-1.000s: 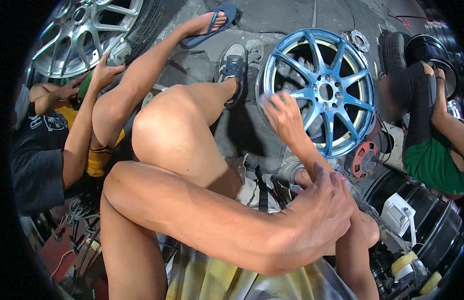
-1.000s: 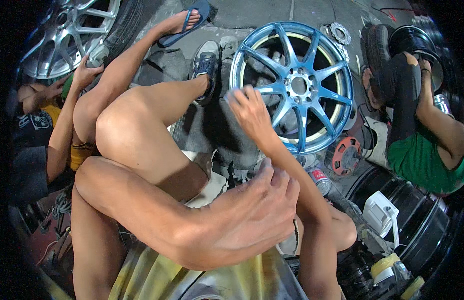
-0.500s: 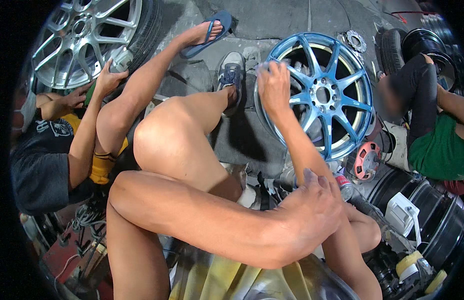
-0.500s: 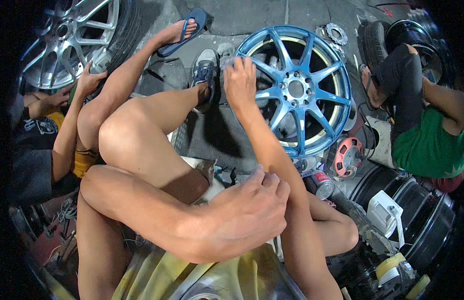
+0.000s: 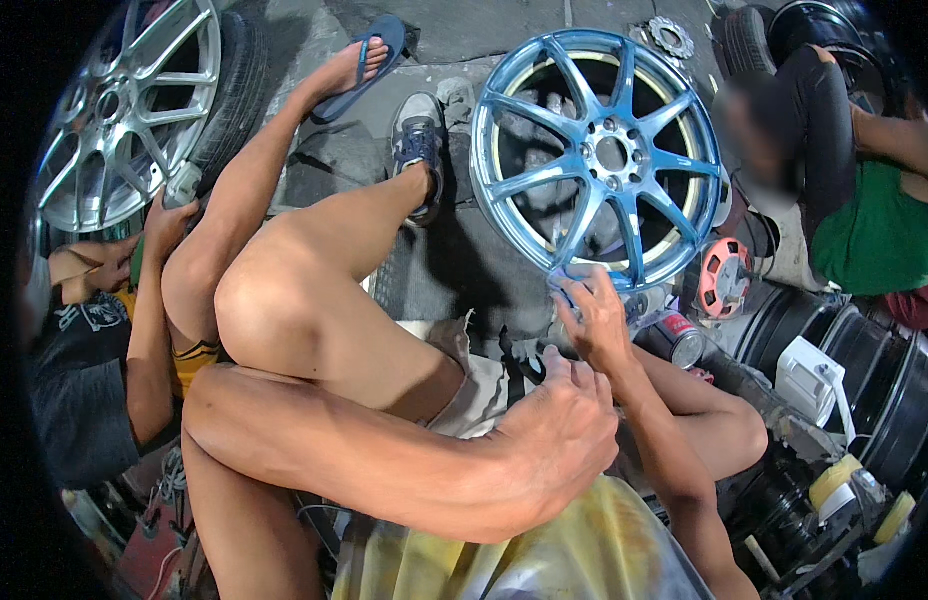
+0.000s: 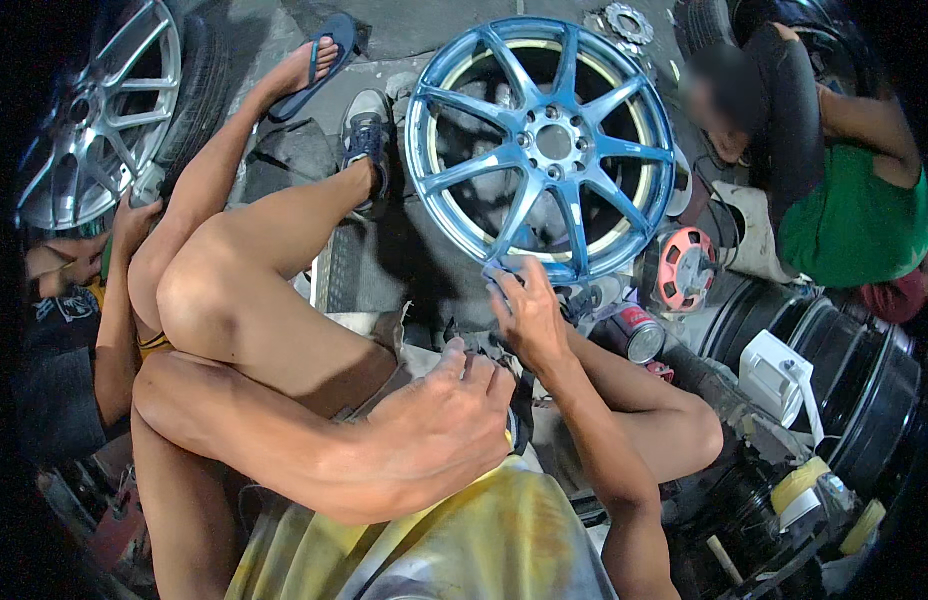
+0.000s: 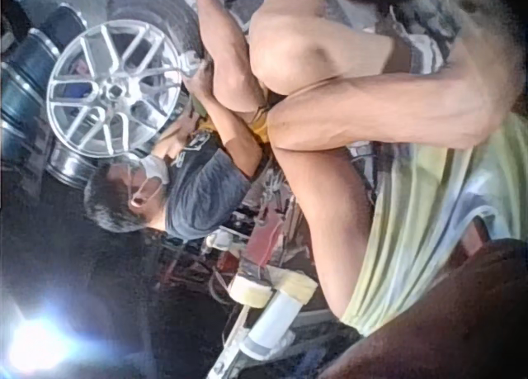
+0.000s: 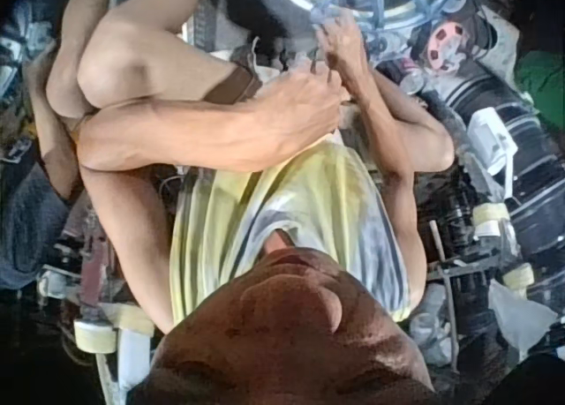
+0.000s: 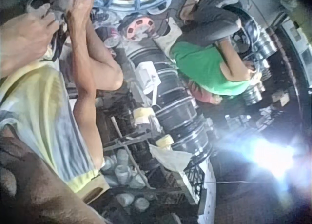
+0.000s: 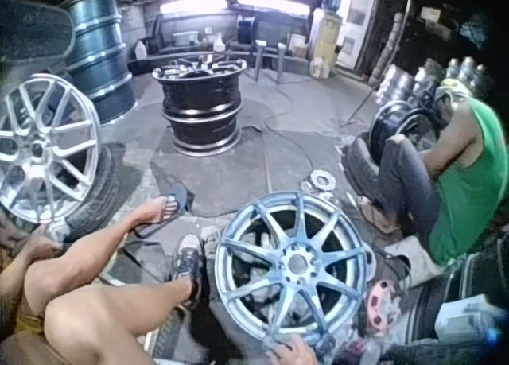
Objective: The person sits on the floor and scrubs a blue car rim with a purple sponge. They wipe the spokes and the outer edge of the rim repeatedly. Other rims and tires are visible in the background.
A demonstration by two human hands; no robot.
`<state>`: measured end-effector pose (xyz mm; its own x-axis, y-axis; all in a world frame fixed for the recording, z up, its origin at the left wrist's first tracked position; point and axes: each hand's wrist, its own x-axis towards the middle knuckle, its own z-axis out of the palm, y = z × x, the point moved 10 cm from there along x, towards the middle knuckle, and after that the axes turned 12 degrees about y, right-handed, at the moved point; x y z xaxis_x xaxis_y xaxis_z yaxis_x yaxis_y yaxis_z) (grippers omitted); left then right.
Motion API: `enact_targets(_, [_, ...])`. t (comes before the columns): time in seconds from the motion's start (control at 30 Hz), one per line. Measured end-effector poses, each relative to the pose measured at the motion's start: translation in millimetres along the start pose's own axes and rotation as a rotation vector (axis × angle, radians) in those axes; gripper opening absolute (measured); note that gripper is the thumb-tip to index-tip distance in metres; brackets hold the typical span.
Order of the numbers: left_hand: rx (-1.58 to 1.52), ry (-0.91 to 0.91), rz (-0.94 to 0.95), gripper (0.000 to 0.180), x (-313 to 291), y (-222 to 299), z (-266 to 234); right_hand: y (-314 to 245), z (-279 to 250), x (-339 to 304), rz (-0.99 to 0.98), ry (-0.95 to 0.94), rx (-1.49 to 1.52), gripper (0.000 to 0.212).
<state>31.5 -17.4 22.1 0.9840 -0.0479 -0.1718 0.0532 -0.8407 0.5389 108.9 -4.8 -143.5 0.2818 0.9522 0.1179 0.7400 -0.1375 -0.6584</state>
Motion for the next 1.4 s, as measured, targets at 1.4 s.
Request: enact_targets(1.4, [0.131,-0.051,0.022,0.031,30.4,18.1,20.4,-13.1,35.2,57.9,-0.253,0.052,-0.039,0.012])
